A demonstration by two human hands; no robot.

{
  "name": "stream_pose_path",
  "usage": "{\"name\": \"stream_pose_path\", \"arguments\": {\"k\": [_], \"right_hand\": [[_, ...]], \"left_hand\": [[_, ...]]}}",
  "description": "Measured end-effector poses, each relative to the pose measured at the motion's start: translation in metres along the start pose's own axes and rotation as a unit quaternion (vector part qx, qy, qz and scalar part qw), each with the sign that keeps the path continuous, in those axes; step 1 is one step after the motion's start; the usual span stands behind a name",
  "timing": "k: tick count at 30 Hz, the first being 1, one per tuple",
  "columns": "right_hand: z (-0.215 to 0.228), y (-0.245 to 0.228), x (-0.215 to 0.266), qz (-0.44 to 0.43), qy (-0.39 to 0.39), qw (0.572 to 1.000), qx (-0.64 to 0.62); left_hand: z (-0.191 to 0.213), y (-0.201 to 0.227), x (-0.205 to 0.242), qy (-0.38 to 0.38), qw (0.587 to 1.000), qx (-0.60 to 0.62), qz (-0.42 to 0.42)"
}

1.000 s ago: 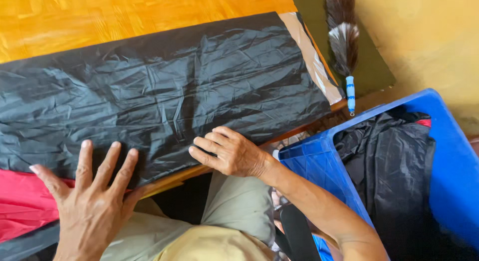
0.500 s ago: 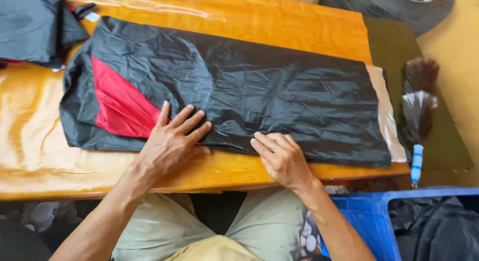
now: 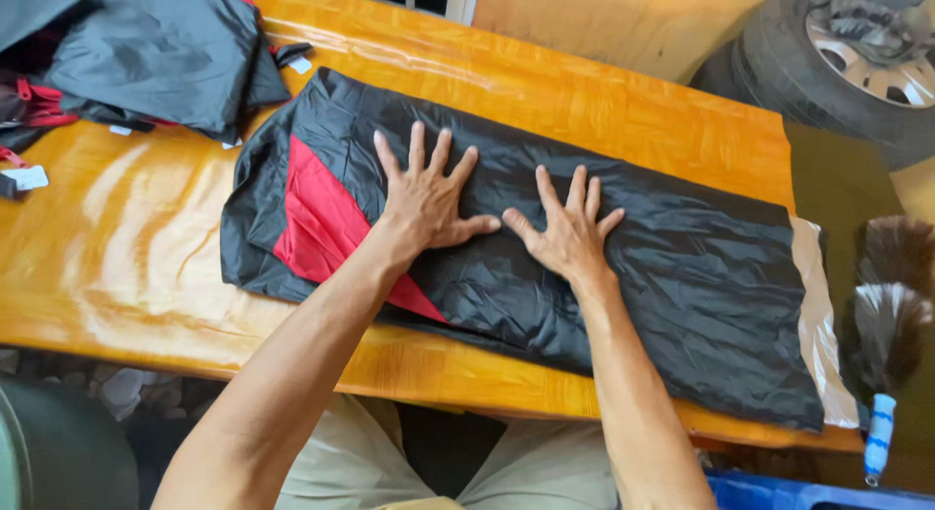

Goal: The person folds a black and red garment on a wooden table, uses a duster to clean a black fabric item, and places the items into storage containers.

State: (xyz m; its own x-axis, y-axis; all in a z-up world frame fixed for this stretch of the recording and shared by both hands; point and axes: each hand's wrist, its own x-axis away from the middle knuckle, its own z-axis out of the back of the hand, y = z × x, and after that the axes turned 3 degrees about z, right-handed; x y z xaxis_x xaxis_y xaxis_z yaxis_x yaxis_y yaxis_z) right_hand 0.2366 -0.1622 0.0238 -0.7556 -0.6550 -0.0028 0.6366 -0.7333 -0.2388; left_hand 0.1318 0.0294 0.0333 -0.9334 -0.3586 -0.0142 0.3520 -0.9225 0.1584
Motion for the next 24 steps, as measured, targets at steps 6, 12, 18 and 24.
{"name": "stream_pose_path", "arguments": {"k": [6,12,18,24], "right_hand": [[0.001,-0.01,0.005,0.001,-0.019,0.999,0.025],[0.008,-0.011,0.005,0.01,-0.035,0.999,0.026],[0.003,-0.001,0.004,0.015,-0.026,0.999,0.04],[-0.028,0.02,-0.008,0.053,0.079,0.992,0.086]], "left_hand": [[0.001,-0.002,0.024,-0.03,0.999,0.037,0.016],[0.044,0.016,0.005,-0.138,0.987,0.043,0.073],[0.009,0.011,-0.034,-0.04,0.996,-0.016,-0.075],[-0.033,-0.01,-0.04,0.05,0.988,0.062,-0.129]]}}
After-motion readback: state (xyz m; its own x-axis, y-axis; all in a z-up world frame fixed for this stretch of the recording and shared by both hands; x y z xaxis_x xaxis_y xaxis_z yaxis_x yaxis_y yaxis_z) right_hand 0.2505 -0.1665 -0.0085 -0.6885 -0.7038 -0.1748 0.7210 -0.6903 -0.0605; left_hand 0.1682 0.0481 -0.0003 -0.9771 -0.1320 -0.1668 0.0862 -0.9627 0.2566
